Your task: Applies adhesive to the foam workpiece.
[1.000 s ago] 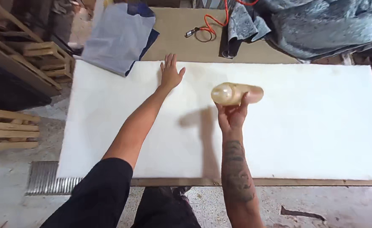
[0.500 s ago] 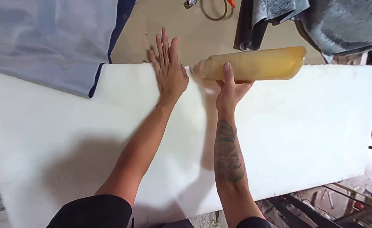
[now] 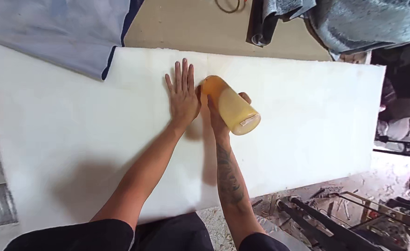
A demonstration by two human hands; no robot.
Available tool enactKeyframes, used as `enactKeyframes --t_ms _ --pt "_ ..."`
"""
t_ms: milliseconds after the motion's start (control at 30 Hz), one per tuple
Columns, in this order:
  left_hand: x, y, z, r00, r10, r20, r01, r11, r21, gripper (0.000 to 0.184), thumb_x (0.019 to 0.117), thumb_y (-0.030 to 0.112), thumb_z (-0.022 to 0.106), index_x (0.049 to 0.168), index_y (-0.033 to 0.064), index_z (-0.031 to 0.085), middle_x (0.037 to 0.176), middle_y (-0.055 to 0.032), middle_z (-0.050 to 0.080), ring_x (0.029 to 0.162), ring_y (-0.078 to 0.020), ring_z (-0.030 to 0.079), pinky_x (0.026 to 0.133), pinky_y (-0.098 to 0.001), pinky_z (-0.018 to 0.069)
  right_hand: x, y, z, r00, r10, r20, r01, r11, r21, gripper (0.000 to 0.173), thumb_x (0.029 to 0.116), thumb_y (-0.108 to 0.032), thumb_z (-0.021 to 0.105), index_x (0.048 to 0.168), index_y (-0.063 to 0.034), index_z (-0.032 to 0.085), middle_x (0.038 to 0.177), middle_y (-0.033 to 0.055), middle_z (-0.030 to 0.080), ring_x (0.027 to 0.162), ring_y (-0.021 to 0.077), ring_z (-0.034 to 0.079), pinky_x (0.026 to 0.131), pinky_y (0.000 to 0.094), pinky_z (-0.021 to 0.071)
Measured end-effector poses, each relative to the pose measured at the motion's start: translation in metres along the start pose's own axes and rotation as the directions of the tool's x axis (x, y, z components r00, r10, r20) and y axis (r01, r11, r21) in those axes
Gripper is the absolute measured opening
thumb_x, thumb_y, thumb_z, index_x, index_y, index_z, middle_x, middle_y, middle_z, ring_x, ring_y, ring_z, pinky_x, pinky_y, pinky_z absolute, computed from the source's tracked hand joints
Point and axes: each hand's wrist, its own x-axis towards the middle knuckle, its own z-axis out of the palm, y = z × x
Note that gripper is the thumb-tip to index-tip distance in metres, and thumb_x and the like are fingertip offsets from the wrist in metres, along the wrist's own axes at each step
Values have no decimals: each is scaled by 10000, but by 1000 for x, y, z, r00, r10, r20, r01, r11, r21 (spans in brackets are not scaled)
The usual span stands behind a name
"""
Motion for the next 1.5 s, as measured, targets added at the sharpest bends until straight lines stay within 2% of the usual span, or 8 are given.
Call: enactKeyframes --t_ms 133,633,867,1000,1133,1300,1400,1500 --pt "-83 10 -11 998 -56 26 56 998 32 701 1075 441 286 1651 67 143 1735 -119 43 1602 -283 -12 1223 -695 -40 -50 -22 -58 999 36 -25 -37 999 -18 817 664 -261 979 1281 -16 500 1111 107 626 1009 187 670 852 378 610" --pt "-339 66 -41 990 -17 140 4 996 91 906 1005 676 275 1654 64 113 1738 -102 31 1602 -271 -19 1203 -727 -47 -266 -124 -301 969 245 -26 -245 970 2 719 608 -201 986 1136 14 547 982 109 654 893 176 684 801 371 619" --pt "-396 80 -40 997 55 58 -65 982 178 911 991 688 308 1657 91 138 1737 -96 58 1601 -296 28 1146 -814 6 -349 -121 -329 943 280 -182 -254 955 155 822 633 -176 974 1262 22 484 1092 99 646 1004 156 675 892 363 606" --pt "-394 79 -34 991 128 36 -132 969 210 898 1012 665 306 1649 52 144 1731 -127 77 1602 -287 29 1208 -727 -23 -375 -108 -312 810 440 -388 -352 894 278 938 650 -192 977 1368 59 428 1199 132 653 1113 200 672 969 413 595" --pt "-394 79 -31 988 152 28 -155 959 236 891 1010 681 316 1653 84 161 1732 -111 92 1602 -274 32 1223 -710 -34 -388 -92 -293 606 711 -356 -338 636 694 699 751 -66 889 1324 59 508 1165 196 689 1095 303 690 936 519 599" --pt "-393 72 -28 976 218 -17 -209 954 214 833 1019 649 351 1637 100 243 1722 -119 140 1597 -286 80 1234 -697 11 -395 -88 -301 281 959 42 -303 48 952 543 938 -217 756 1381 -49 491 1182 192 660 1019 331 696 841 524 620" --pt "-392 70 -26 967 250 -54 -236 954 182 773 1039 599 347 1630 108 266 1719 -104 160 1595 -265 100 1241 -677 24 -408 -77 -326 251 924 289 -220 -237 946 457 1032 -355 605 1377 -76 494 1158 183 670 985 320 709 846 488 625" --pt "-395 70 -30 961 275 -38 -266 953 146 739 1055 555 342 1632 102 254 1724 -97 142 1597 -250 86 1250 -654 22 -429 -70 -352 216 885 414 -61 -411 910 446 1021 -461 569 1305 -120 527 1074 140 676 889 247 709 794 390 631"
